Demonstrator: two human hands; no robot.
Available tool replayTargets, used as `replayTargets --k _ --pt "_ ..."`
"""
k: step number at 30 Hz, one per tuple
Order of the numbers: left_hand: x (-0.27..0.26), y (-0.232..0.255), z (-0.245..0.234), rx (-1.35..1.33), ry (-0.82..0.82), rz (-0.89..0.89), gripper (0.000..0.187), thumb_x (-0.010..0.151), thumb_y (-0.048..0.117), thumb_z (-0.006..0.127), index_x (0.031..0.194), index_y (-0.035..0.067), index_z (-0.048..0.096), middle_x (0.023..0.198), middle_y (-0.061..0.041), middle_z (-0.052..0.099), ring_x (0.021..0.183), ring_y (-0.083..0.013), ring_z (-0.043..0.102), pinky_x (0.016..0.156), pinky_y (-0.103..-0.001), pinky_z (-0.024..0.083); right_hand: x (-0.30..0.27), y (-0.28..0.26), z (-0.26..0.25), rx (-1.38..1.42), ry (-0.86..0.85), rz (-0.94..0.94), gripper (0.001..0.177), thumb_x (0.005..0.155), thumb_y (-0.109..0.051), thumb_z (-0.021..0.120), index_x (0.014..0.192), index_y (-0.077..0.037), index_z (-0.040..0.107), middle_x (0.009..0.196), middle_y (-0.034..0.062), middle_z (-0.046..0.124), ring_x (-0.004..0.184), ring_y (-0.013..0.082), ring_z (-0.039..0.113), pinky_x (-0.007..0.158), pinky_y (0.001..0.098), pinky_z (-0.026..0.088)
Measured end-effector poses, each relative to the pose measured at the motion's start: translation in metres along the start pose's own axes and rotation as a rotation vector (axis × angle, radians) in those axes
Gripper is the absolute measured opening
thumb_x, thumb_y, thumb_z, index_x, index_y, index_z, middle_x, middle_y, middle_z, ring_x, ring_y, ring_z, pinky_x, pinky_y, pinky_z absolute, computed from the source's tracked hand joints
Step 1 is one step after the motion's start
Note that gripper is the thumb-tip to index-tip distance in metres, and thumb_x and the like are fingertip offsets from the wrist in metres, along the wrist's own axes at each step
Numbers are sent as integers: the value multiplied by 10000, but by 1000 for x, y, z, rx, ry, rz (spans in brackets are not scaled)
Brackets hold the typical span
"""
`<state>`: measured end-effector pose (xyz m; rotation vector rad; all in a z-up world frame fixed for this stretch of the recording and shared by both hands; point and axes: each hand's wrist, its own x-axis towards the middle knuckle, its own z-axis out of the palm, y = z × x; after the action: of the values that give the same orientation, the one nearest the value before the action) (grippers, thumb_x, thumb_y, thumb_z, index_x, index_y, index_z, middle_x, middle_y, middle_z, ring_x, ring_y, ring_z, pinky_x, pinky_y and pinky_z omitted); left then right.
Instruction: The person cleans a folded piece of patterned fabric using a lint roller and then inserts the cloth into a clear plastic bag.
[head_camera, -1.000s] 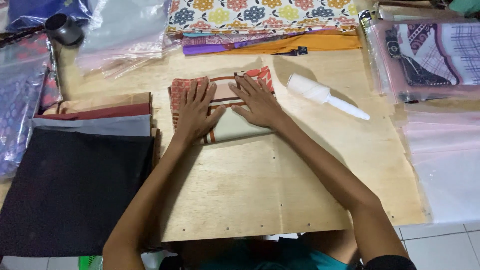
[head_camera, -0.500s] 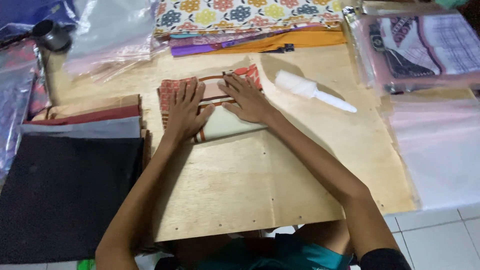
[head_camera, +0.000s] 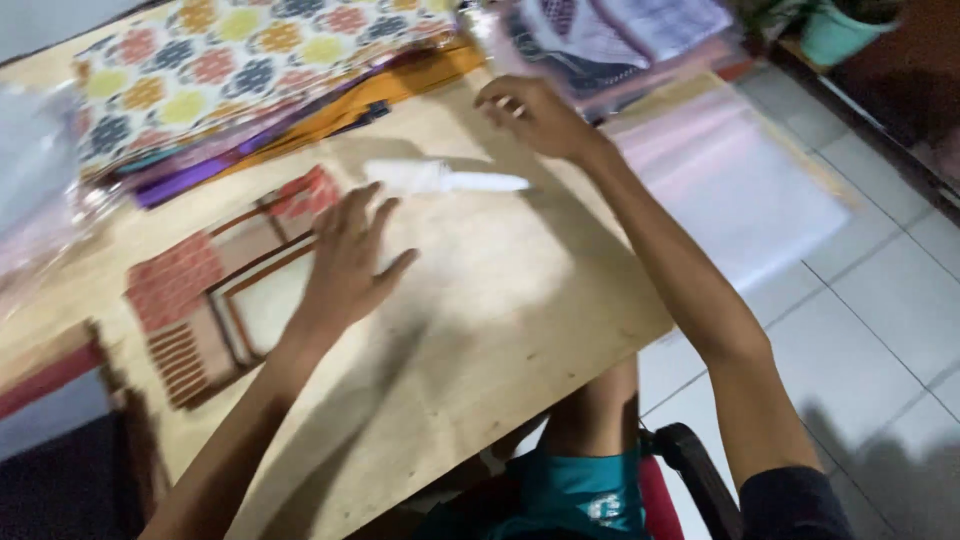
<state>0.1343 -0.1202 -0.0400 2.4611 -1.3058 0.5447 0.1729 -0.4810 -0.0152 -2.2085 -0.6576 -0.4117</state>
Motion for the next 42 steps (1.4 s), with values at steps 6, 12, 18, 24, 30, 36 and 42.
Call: replayTargets --k 6,12,18,24,30,36,42 --pt "136 116 51 -356 0 301 414 953 363 702 1237 96 561 1262 -89 558 1194 -324 546 915 -476 454 -118 53 -115 -333 260 245 175 1077 -126 579 1075 -28 723 998 122 690 868 245 638 818 374 479" --pt "208 191 178 -321 45 267 445 871 414 785 1103 99 572 1064 -75 571 1000 -337 560 708 -502 498 -230 84 -151 -683 218 647 160 1022 -193 566 1107 -220 699 1182 80 583 1101 394 495 825 553 390" --pt "221 230 210 -266 -80 199 443 833 404 794 1089 91 614 1006 -62 538 963 -306 617 719 -471 560 -257 26 -148 -707 62 782 259 965 -217 680 1219 -176 705 1275 78 569 1229 367 509 959 570 446" --pt "226 238 201 -386 -207 53 574 840 317 802 1238 -19 560 1105 -203 556 1051 -401 631 812 -498 583 -270 17 -124 -558 252 777 453 1001 -181 620 1448 -234 560 1214 48 470 1192 289 467 1013 480 363" --pt "227 240 190 -362 -205 96 432 808 225 828 1131 32 617 1046 -140 576 1021 -372 631 810 -523 559 -262 2 -118 -544 237 782 469 1024 -186 561 1485 -265 536 1093 63 510 1120 278 522 1044 466 322" --pt "225 245 172 -529 -220 105 332 901 78 764 1114 63 510 969 -168 659 924 -367 724 790 -503 602 -264 -2 -119 -466 361 677 643 977 -85 610 1565 -233 394 965 57 475 983 303 574 1011 473 354" --pt "226 239 178 -587 -196 232 302 875 122 793 981 139 511 1003 -60 587 1029 -352 650 786 -500 590 -274 15 -116 -531 421 578 419 958 -47 632 1346 -199 587 876 22 510 850 259 613 930 446 410"
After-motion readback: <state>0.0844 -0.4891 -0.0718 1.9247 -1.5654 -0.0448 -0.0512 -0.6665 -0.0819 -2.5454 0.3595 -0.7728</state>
